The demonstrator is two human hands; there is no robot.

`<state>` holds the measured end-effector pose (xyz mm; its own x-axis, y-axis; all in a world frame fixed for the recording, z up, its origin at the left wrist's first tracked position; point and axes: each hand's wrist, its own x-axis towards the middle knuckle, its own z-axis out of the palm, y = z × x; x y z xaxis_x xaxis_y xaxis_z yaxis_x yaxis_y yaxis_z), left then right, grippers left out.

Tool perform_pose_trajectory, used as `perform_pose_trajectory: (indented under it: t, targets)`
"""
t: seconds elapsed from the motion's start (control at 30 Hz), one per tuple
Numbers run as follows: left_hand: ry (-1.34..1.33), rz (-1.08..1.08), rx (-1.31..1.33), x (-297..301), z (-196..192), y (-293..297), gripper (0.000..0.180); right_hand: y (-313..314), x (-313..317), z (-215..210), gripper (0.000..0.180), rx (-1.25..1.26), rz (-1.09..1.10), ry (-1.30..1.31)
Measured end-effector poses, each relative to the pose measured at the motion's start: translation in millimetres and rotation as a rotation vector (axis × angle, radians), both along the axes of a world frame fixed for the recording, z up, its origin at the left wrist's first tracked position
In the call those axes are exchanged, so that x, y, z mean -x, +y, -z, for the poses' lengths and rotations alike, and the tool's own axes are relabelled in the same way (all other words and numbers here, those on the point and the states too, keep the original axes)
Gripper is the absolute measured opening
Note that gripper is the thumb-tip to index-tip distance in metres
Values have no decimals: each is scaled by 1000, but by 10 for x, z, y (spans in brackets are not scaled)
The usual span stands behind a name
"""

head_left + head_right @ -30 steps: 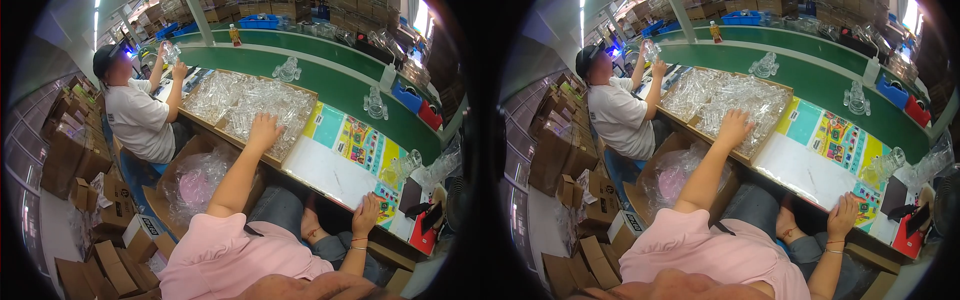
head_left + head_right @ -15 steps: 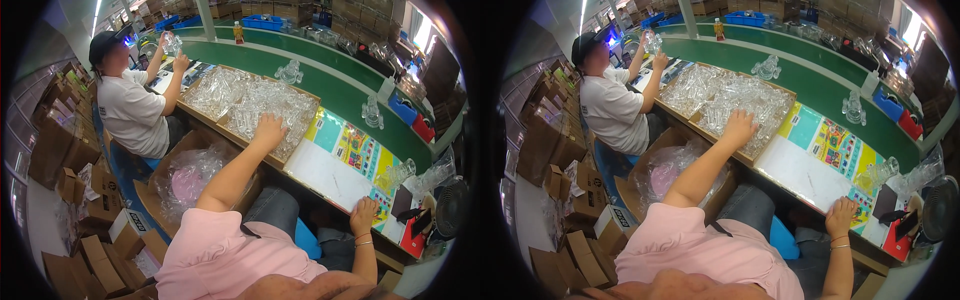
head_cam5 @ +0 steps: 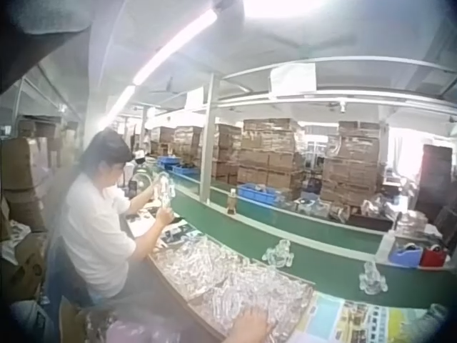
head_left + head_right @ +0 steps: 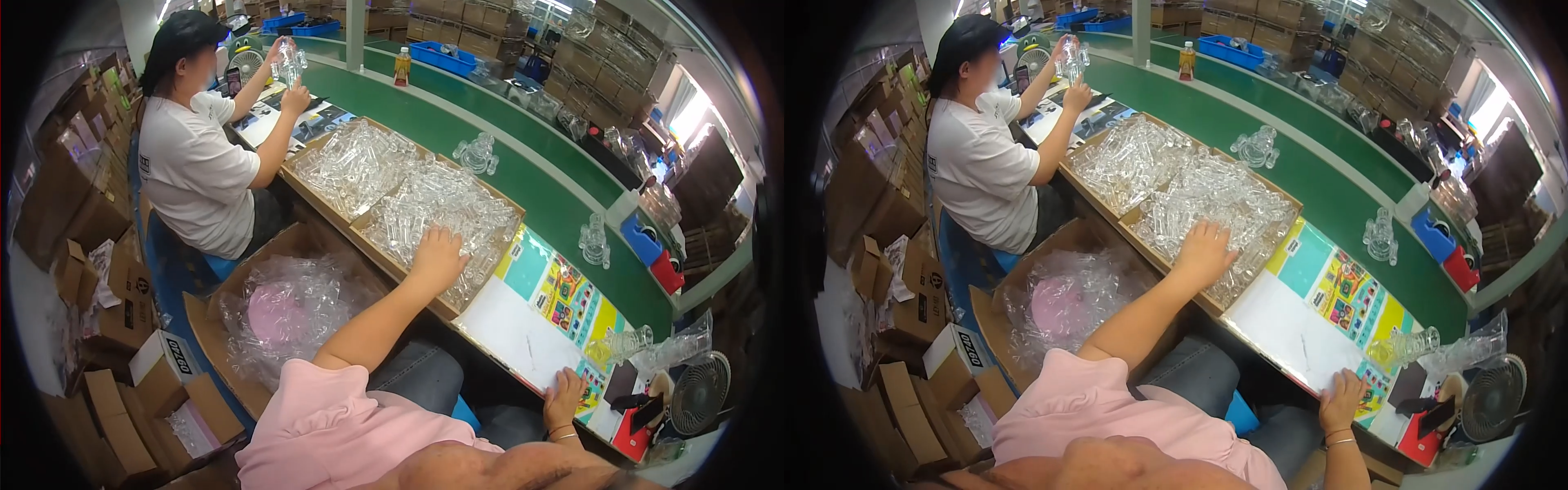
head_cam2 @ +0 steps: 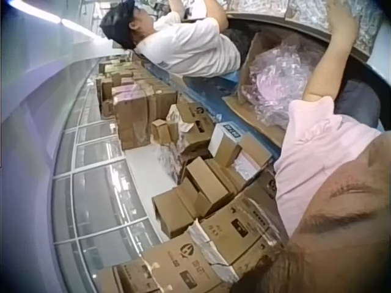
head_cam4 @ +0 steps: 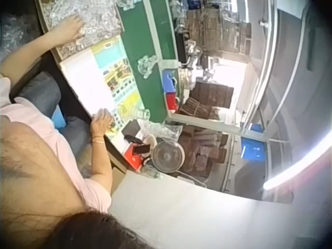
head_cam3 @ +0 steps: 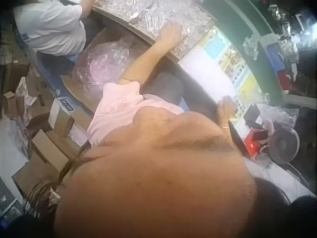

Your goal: Applying liquid adhesive or cleaner to glass tubes and inspecting glass pitcher fixtures at a factory workstation.

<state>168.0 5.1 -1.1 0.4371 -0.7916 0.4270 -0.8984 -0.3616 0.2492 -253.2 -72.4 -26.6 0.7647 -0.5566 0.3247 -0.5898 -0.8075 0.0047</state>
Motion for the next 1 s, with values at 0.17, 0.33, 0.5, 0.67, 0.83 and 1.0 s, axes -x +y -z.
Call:
perform_pose_trajectory:
  t: [0.17, 0.33, 0.5, 0.67, 0.83, 1.0]
  targets:
    - [-99, 59, 81, -3, -24, -21, 44, -66, -14, -15, 40, -64, -30, -19]
    - [-71, 141, 36, 19, 18, -83, 43, -114, 44, 7, 40, -78, -30, -11]
    - [-60, 171, 34, 13, 42, -66, 38, -93, 25, 9, 39, -124, -12, -35]
    - [-48, 184, 33, 14, 27, -83, 37, -79, 74, -14, 46, -154, -31, -22]
    - [-10, 175, 31, 21, -69, -94, 37, -60, 70, -69, 53, -150, 0, -103]
    - [-6, 193, 108, 12, -49, -94, 35, -98, 75, -92, 58, -203, -44, -84]
